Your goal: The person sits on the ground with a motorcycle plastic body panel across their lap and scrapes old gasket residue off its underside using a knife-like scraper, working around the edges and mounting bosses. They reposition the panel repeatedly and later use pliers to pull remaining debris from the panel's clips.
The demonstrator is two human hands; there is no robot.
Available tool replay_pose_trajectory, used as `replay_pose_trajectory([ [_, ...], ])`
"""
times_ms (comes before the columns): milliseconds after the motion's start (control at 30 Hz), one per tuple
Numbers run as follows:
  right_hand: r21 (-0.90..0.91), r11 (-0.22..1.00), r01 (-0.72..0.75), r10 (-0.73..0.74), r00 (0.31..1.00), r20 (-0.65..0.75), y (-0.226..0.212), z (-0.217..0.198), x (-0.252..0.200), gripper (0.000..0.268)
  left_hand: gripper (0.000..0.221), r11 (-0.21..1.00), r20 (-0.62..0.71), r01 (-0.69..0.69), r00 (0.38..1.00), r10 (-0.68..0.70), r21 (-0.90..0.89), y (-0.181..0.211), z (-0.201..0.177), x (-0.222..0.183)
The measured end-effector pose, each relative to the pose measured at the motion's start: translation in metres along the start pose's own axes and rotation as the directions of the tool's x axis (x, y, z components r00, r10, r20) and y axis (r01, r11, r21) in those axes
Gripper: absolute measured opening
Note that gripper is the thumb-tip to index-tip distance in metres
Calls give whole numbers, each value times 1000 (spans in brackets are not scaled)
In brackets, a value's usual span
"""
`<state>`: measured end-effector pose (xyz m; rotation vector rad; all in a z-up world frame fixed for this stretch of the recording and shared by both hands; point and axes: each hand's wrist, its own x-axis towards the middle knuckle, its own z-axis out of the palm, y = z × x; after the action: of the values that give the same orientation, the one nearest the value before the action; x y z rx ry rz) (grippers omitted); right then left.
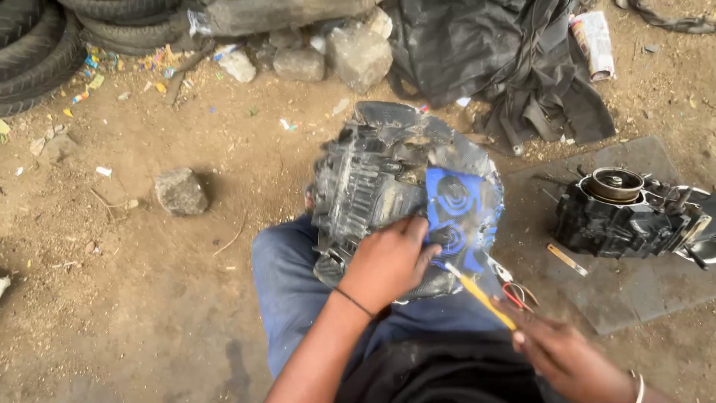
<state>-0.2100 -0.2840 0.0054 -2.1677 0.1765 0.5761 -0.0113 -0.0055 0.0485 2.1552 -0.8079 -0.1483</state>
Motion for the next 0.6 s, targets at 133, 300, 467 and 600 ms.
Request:
replay_pose_trajectory([
  [133,-128,984,124,-140,983,-122,-42,-20,-13,62,30,972,37,-137,990,133,192,0,-4,1],
  [300,-470,867,-166,263,953,148,-105,-72,-1,70,34,981,-160,-169,975,152,-99,-10,7,-2],
  [467,-439,888,141,50,917,396,-88,-108,29,57,25,979,-163,-67,986,35,-191,-17,13,-8],
  [600,-572,797,-193,499,744,445,-130,-104,46,50,21,946,-209,-79,978,12,-314,-19,11,-9],
])
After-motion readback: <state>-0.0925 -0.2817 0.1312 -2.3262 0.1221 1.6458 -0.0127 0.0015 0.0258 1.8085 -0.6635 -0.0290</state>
